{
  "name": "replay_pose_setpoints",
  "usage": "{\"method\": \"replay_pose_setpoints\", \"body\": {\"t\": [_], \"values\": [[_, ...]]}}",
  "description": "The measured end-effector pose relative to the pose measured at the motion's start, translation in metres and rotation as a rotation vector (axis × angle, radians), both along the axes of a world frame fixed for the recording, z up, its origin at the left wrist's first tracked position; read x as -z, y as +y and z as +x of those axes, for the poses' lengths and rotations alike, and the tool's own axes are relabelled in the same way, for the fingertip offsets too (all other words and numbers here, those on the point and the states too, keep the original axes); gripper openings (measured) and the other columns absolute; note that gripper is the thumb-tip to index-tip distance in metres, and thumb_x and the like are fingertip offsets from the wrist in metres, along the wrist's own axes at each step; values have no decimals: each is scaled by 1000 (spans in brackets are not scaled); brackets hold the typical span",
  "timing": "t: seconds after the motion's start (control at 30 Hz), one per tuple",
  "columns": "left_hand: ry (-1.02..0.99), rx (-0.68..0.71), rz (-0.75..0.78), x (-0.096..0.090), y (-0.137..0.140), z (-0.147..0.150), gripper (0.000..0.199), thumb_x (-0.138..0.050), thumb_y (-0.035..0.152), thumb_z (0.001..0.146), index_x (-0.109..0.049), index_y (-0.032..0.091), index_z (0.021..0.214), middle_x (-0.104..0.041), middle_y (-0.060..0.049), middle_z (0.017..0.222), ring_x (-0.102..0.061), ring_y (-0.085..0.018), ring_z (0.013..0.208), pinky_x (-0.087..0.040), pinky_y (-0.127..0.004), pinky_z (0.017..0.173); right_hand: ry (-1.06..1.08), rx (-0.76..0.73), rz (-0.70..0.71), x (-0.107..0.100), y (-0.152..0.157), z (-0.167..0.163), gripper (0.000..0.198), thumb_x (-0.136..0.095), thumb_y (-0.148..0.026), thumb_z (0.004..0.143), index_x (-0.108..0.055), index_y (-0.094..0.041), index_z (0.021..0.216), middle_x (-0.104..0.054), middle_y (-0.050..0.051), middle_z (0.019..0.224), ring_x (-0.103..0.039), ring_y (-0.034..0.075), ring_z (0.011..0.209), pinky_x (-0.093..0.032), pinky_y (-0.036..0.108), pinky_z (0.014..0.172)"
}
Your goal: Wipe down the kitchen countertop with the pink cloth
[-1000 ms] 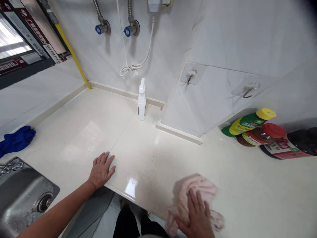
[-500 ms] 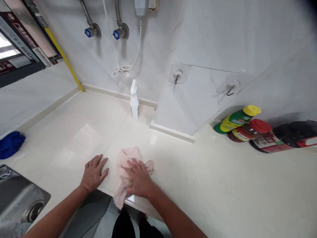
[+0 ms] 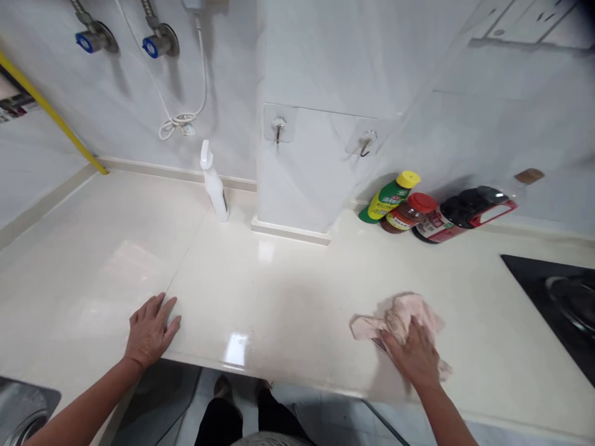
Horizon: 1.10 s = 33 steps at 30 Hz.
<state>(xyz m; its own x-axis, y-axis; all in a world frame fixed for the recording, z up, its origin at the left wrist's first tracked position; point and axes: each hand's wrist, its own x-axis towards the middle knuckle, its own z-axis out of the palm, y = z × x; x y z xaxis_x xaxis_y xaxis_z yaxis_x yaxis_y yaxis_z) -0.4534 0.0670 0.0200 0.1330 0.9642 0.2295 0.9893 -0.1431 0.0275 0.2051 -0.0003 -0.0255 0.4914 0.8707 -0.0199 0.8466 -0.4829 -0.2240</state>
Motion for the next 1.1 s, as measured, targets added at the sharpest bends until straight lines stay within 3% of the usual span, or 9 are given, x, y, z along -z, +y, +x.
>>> {"method": "replay_pose_setpoints", "body": {"t": [0.1,0.27,0.43,0.57,0.67,0.77,0.87,0.97,1.1], "values": [[-21,-6,1,0,0,3,46,-41,42,94,-57,19,131,-48,-22,143,-43,-40,133,-38,-58,99,-27,67,47,3,-46,-15,105,-24,-78,81,-25,-1,152,-32,20,156,-23,38,145,-23,54,115],[-10,2,-11,0,-2,5,47,-41,44,94,-57,18,129,-48,-22,143,-41,-39,134,-36,-57,102,-70,1,91,-1,-72,-117,97,-23,-71,85,-27,0,150,-34,23,154,-20,41,145,-22,61,112],[-205,-12,-29,0,-2,4,45,-47,41,92,-60,17,127,-49,-22,143,-39,-40,135,-30,-60,107,-37,-193,70,-7,-72,-232,90,-29,-65,88,-31,1,148,-32,24,155,-12,40,148,-14,62,115],[-317,-36,16,2,-10,8,42,-52,39,90,-60,17,125,-52,-19,138,-43,-36,133,-34,-55,109,-15,-391,46,-17,-60,-311,92,-37,-68,86,-38,2,146,-29,22,157,-8,40,148,-10,62,116],[-392,-64,75,1,-37,23,41,-49,38,93,-57,18,127,-52,-16,136,-43,-30,133,-36,-50,111,15,-555,27,-26,-48,-364,88,-43,-68,87,-43,-1,145,-26,19,159,-7,42,149,-8,62,116],[-527,-71,95,-1,-84,40,39,-43,37,97,-53,21,131,-51,-12,137,-44,-24,133,-39,-45,111,97,-704,55,-31,-36,-410,78,-44,-62,90,-43,-8,147,-26,14,160,-9,41,149,-7,63,117],[-911,-171,25,-3,-130,43,38,-46,41,96,-53,23,129,-52,-11,136,-45,-24,133,-37,-46,114,261,-779,104,-34,-25,-447,71,-50,-58,90,-45,-15,146,-32,13,158,-14,39,149,-8,63,117],[-1261,-344,-143,-9,-152,34,52,-56,54,89,-52,22,129,-55,-13,134,-49,-27,130,-36,-46,114,585,-764,158,-38,-16,-477,64,-57,-52,86,-51,-17,140,-45,14,150,-24,37,146,-10,61,119],[-1703,-465,-358,-23,-148,21,83,-66,66,76,-40,18,139,-59,-17,129,-58,-29,120,-44,-43,105,1346,-629,82,-53,-18,-505,59,-59,-49,85,-50,-21,136,-58,12,136,-51,28,128,-39,48,110]]}}
